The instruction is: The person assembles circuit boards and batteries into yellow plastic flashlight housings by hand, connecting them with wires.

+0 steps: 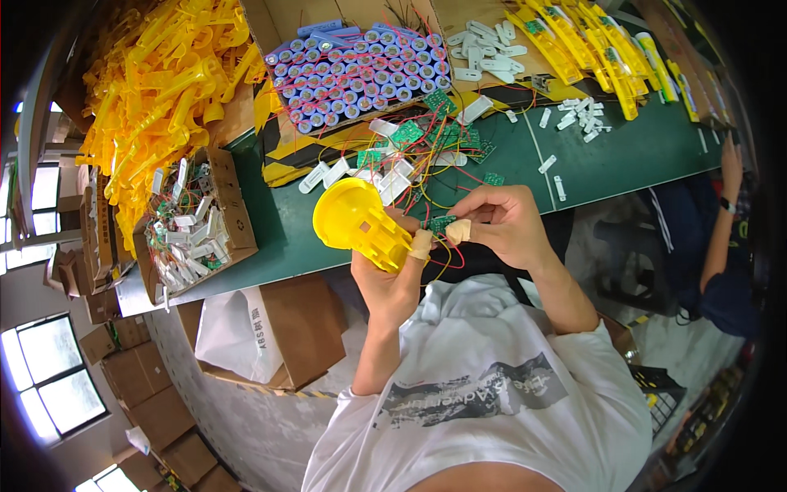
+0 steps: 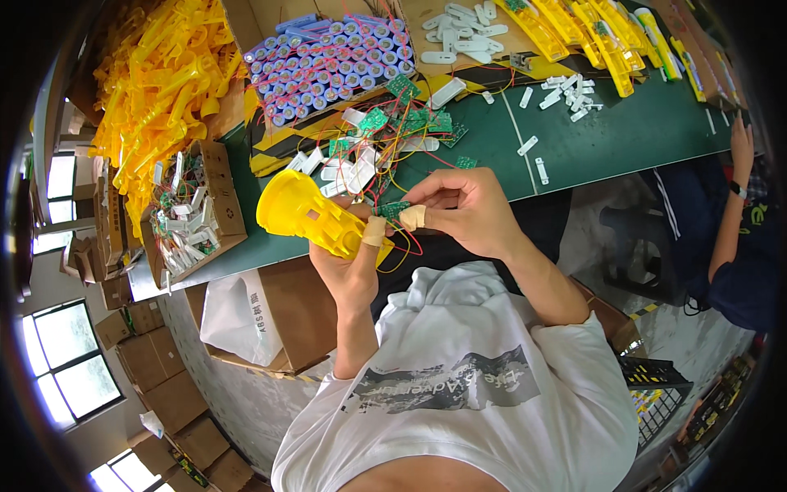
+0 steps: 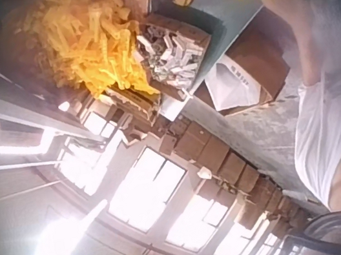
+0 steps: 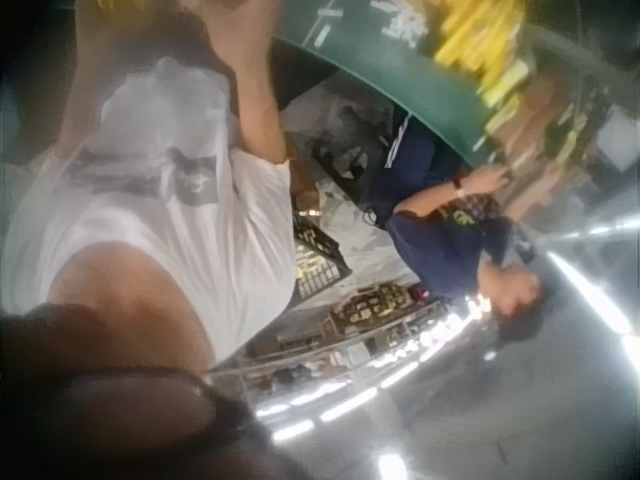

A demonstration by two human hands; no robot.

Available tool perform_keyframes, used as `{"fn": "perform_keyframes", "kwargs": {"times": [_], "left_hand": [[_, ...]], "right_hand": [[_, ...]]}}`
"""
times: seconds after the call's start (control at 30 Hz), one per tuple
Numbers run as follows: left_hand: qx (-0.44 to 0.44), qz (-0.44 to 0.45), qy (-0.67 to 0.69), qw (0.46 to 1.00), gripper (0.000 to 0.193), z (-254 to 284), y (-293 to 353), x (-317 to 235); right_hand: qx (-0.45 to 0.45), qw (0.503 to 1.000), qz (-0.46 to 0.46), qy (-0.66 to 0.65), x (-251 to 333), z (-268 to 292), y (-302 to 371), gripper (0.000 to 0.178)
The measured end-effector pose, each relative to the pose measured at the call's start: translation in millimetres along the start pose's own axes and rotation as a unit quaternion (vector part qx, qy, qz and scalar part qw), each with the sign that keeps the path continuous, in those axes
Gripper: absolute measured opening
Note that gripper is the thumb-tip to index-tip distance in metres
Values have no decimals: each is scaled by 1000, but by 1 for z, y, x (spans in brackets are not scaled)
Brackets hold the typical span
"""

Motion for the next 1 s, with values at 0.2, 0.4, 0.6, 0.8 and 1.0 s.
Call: {"fn": "perform_keyframes", "kwargs": {"times": [0.2, 0.4, 0.6, 0.8, 1.0], "left_hand": [[-11, 8, -34, 999, 39, 0, 1, 2], [0, 2, -11, 1000, 38, -4, 1, 5], [-18, 58, 44, 997, 42, -6, -3, 4], [41, 172, 53, 983, 68, -4, -6, 25], [19, 142, 72, 987, 54, -11, -4, 19]], "right_hand": [[-12, 999, -7, 46, -3, 5, -1, 19], [-13, 990, 83, 116, 12, 5, 1, 21], [3, 991, 40, 124, 17, 9, -5, 20], [-41, 992, 119, 25, 41, 0, -11, 13], [-3, 998, 59, -7, 28, -6, -26, 15]]}}
Point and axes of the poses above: each hand's wrist, its own y-axis away from the middle knuckle, its own z-axis out of the back of the hand, x = y × z, the point moved 6 cm from there along -y, towards the middle knuckle, and after that the axes turned 14 degrees about y, right-handed, at the moved point
